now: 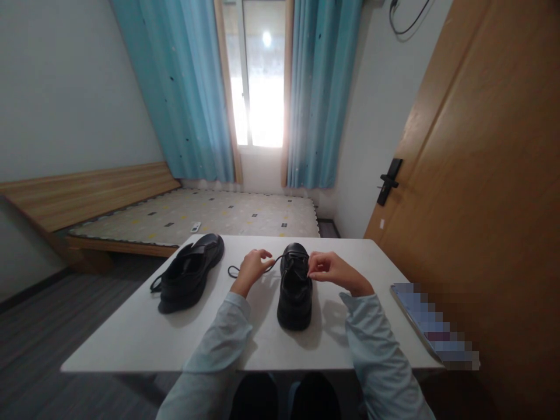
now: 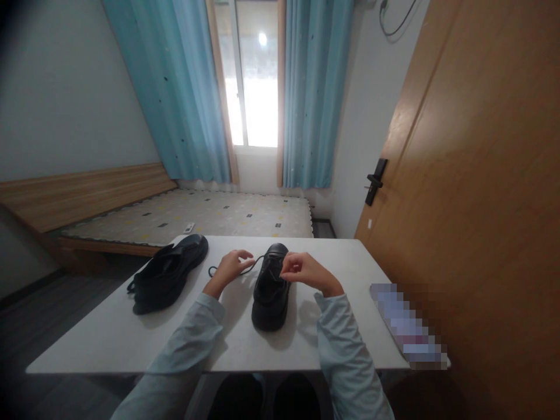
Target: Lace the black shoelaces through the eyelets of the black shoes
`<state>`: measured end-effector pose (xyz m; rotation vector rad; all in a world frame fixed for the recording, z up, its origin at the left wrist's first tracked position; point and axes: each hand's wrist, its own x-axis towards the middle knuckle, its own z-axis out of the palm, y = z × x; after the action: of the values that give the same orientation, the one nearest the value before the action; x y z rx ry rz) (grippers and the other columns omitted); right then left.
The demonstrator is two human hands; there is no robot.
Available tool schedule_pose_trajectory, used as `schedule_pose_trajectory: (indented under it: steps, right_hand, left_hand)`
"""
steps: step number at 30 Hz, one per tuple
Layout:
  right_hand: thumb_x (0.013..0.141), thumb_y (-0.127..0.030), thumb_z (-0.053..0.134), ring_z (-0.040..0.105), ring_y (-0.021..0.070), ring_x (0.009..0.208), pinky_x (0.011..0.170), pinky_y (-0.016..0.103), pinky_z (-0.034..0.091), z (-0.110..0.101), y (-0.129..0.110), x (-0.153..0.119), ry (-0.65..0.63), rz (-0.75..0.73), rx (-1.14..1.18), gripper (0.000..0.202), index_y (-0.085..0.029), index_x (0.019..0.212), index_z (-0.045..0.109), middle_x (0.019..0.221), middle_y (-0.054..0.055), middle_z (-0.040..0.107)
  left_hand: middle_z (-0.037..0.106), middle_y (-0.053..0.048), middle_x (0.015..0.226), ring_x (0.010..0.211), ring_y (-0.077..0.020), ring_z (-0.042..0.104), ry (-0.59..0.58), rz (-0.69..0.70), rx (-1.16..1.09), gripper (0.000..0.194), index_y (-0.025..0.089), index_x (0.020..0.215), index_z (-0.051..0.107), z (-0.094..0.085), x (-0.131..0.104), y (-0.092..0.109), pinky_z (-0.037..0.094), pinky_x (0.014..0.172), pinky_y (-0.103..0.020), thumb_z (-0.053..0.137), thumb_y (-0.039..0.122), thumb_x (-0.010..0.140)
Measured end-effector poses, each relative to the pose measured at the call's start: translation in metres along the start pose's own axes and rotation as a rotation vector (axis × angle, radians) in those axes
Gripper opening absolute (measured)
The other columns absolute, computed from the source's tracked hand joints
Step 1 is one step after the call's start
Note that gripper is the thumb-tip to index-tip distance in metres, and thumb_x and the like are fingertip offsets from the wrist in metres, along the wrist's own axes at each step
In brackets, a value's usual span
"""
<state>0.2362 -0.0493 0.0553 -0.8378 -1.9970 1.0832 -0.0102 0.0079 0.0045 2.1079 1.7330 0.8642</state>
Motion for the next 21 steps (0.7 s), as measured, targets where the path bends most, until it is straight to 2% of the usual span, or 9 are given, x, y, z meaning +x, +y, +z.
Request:
schedule_pose_trajectory:
  steps: [4,9,15,21]
  right_hand:
    - [0.069,-0.030,0.071,0.044,0.0089,0.059,0.052,0.021,0.037,0.002,0.005,0.003,-0.108,-0.010,-0.164,0.014,-0.015,0.071,0.070,0.069,0.000,0.055]
    - [0.068,-0.035,0.073,0.043,0.0084,0.056,0.050,0.020,0.036,0.005,0.010,0.007,-0.101,0.035,-0.148,0.027,-0.015,0.086,0.071,0.061,-0.003,0.049]
    - [0.069,-0.039,0.073,0.041,0.0077,0.054,0.052,0.021,0.037,0.008,0.011,0.011,-0.062,0.062,-0.056,0.032,-0.015,0.091,0.068,0.059,-0.005,0.045]
    - [0.071,-0.035,0.071,0.044,0.0082,0.057,0.052,0.020,0.035,0.007,-0.006,0.013,-0.051,0.073,0.001,0.029,-0.016,0.092,0.068,0.063,-0.004,0.049]
  left_hand:
    - [0.070,-0.008,0.085,0.081,-0.0210,0.064,-0.109,0.026,0.092,0.024,0.022,0.088,0.073,0.005,-0.001,-0.005,0.046,0.074,-0.028,0.069,0.037,0.070]
    - [0.071,-0.006,0.080,0.078,-0.0201,0.065,-0.109,-0.007,0.173,0.019,0.024,0.087,0.073,0.005,-0.005,0.002,0.045,0.071,-0.027,0.065,0.036,0.074]
    - [0.071,-0.008,0.082,0.078,-0.0219,0.065,-0.012,-0.069,0.245,0.018,0.026,0.086,0.072,0.003,-0.008,0.007,0.044,0.066,-0.027,0.059,0.035,0.078]
    - [0.072,-0.009,0.082,0.079,-0.0242,0.065,0.096,-0.105,0.256,0.024,0.026,0.096,0.069,-0.001,-0.009,0.013,0.045,0.067,-0.030,0.052,0.038,0.083]
